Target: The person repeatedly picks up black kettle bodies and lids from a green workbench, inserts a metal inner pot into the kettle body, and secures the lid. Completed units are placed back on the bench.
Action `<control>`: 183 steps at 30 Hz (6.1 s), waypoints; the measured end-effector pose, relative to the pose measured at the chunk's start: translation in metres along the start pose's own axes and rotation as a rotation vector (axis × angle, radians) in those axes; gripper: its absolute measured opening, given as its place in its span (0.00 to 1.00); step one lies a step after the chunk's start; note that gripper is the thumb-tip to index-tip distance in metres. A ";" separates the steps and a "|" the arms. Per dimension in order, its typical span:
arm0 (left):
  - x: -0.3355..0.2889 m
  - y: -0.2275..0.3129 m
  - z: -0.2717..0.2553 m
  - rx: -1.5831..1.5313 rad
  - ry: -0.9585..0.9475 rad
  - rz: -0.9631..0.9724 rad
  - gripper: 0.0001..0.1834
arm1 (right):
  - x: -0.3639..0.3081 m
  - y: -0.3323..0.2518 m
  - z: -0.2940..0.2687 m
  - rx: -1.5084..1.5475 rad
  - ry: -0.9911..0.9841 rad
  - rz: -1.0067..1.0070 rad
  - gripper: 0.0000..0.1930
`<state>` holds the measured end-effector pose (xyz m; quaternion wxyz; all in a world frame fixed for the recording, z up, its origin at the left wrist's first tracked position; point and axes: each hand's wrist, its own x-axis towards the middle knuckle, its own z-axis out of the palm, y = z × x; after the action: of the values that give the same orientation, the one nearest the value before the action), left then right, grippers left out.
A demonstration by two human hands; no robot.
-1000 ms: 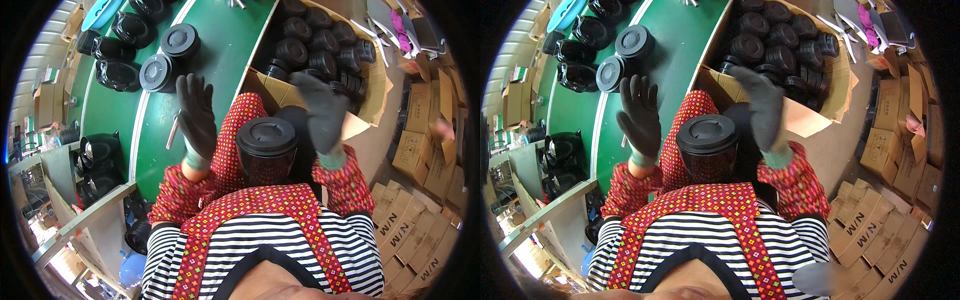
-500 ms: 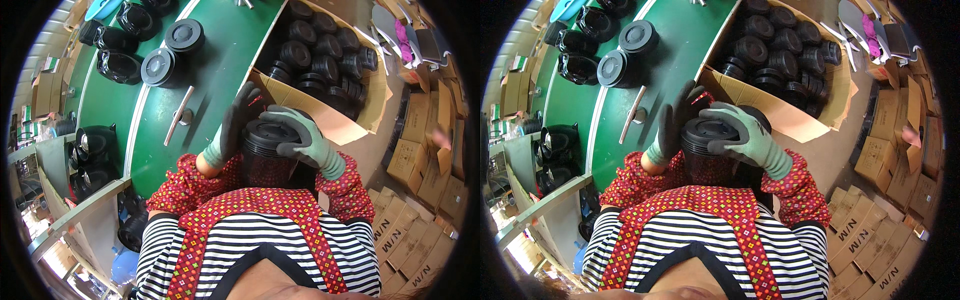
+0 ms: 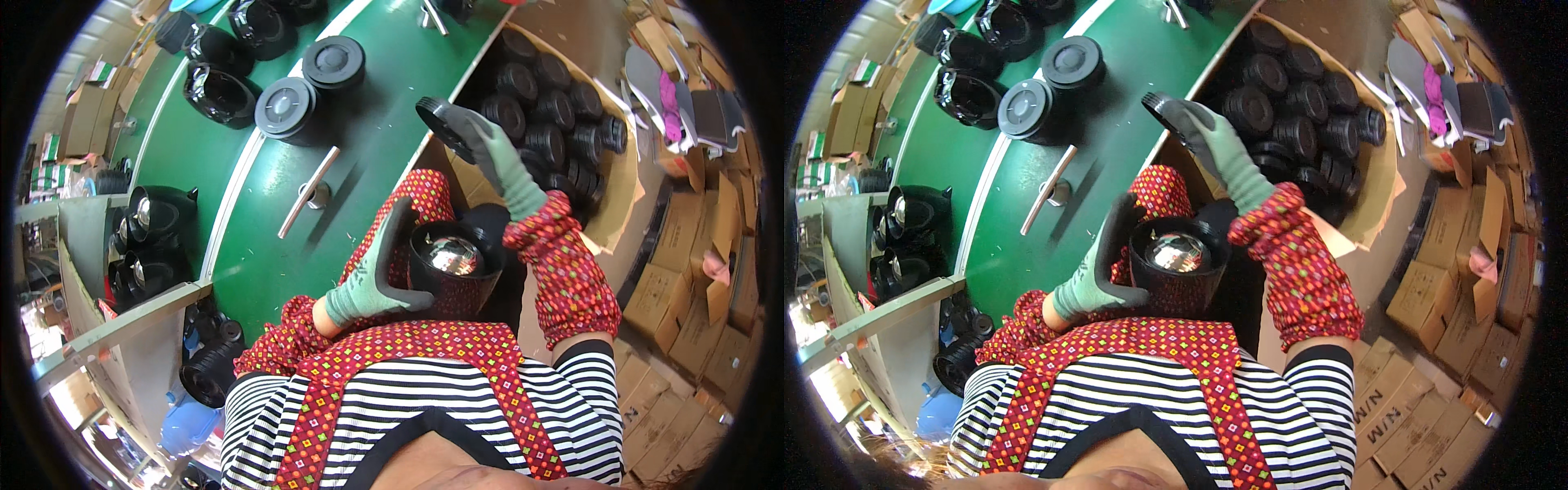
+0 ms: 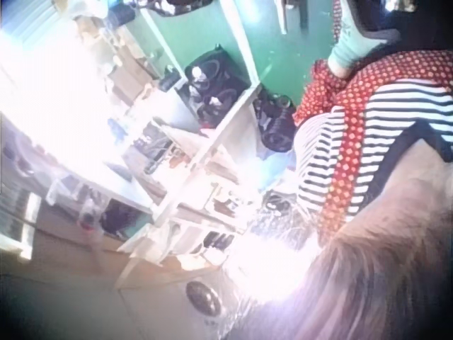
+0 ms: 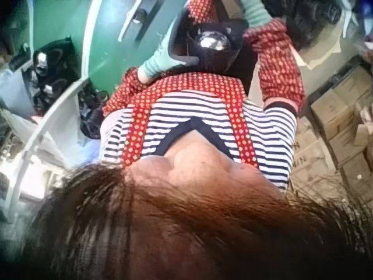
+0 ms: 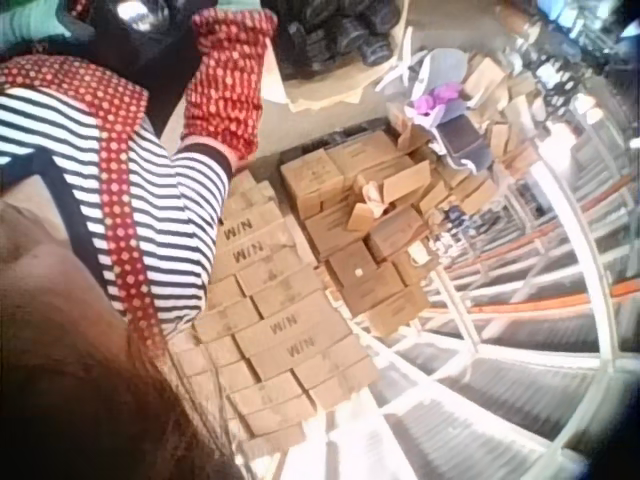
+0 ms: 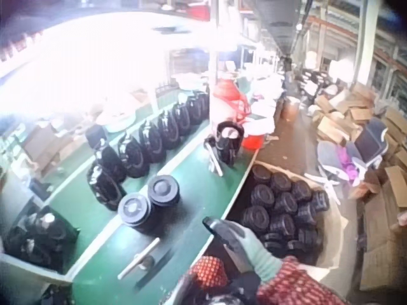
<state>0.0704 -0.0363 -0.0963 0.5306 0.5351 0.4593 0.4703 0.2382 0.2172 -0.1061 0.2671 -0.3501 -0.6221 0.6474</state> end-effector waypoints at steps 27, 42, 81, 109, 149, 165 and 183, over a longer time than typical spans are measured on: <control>-0.028 -0.013 -0.002 0.563 -0.090 0.163 0.52 | -0.193 -0.046 -0.026 -0.490 -0.360 -0.250 0.38; 0.004 -0.003 -0.024 -0.071 0.296 0.167 0.43 | -0.158 -0.100 -0.001 0.012 0.215 0.033 0.28; -0.036 -0.008 -0.121 -0.029 0.527 0.029 0.44 | 0.238 -0.015 0.124 -1.397 -0.019 -0.499 0.55; -0.036 -0.080 -0.070 -0.289 0.301 0.026 0.33 | -0.157 -0.108 0.065 -0.423 -0.020 -0.612 0.55; -0.021 0.123 -0.059 0.578 0.147 0.479 0.34 | -0.199 -0.122 0.059 0.563 0.002 -0.158 0.37; -0.024 0.081 0.030 -0.658 -0.241 -0.058 0.30 | -0.214 -0.163 0.036 -0.560 -0.379 -1.141 0.45; 0.006 0.072 -0.056 0.240 0.202 0.033 0.32 | -0.175 -0.002 0.044 0.960 0.118 -0.284 0.23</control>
<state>0.0155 -0.0238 -0.0243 0.4062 0.5518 0.5544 0.4723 0.3100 0.0534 -0.0844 0.5182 -0.1356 -0.2797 0.7968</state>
